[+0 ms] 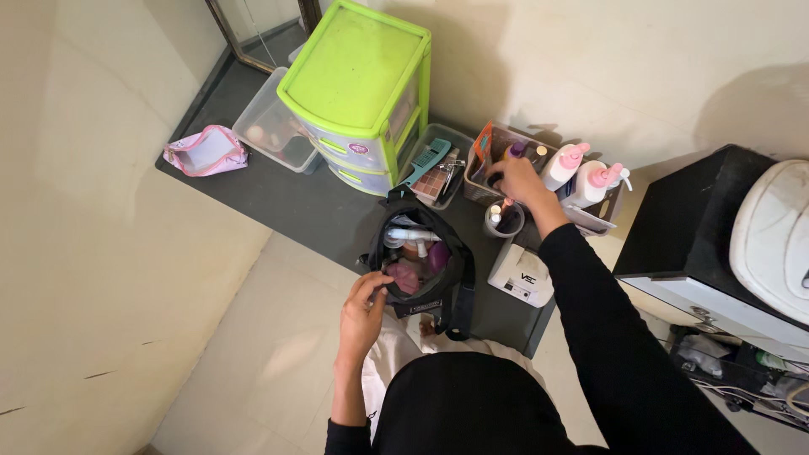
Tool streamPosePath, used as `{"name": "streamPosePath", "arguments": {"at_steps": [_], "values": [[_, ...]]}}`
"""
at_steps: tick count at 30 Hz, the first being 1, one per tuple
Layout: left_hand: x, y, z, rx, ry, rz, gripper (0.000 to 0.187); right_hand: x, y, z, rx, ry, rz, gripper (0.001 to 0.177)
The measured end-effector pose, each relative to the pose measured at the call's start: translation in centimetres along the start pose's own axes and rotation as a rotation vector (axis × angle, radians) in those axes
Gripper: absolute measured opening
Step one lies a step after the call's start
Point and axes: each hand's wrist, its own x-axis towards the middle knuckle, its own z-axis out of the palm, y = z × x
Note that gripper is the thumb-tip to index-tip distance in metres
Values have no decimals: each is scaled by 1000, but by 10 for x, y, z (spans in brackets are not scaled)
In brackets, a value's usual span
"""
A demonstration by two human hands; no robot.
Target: The person stands at a vanity table and takes cosmetic items out of a black bag one at a time, placing powder compacts, bottles, and makeup items onto the table and into a pink pouch. They arrange the items on the table surface as they unpack.
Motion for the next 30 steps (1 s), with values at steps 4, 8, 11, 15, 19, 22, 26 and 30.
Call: {"name": "streamPosePath", "arguments": {"at_steps": [4, 8, 11, 15, 19, 22, 26, 30], "values": [[1, 4, -1, -6, -13, 5, 23, -8, -28, -33, 55, 53, -50, 38], [0, 6, -1, 0, -7, 40, 24, -22, -73, -73, 288, 148, -73, 29], [0, 6, 0, -7, -9, 32, 24, -35, -118, -97, 448, 163, -54, 23], [-2, 2, 1, -16, 7, 2, 24, -61, -169, -103, 559, -8, -125, 19], [-4, -3, 0, -14, 29, 72, 24, -69, -203, -67, 441, -146, -326, 22], [-8, -4, -2, 18, 37, 81, 24, -71, -219, -21, 207, -232, -307, 23], [-13, 1, -7, 76, 59, 114, 24, -71, -218, 31, -103, -237, -311, 17], [-19, 10, -11, 47, 41, 30, 23, -63, -206, 73, -197, -220, -267, 21]]}}
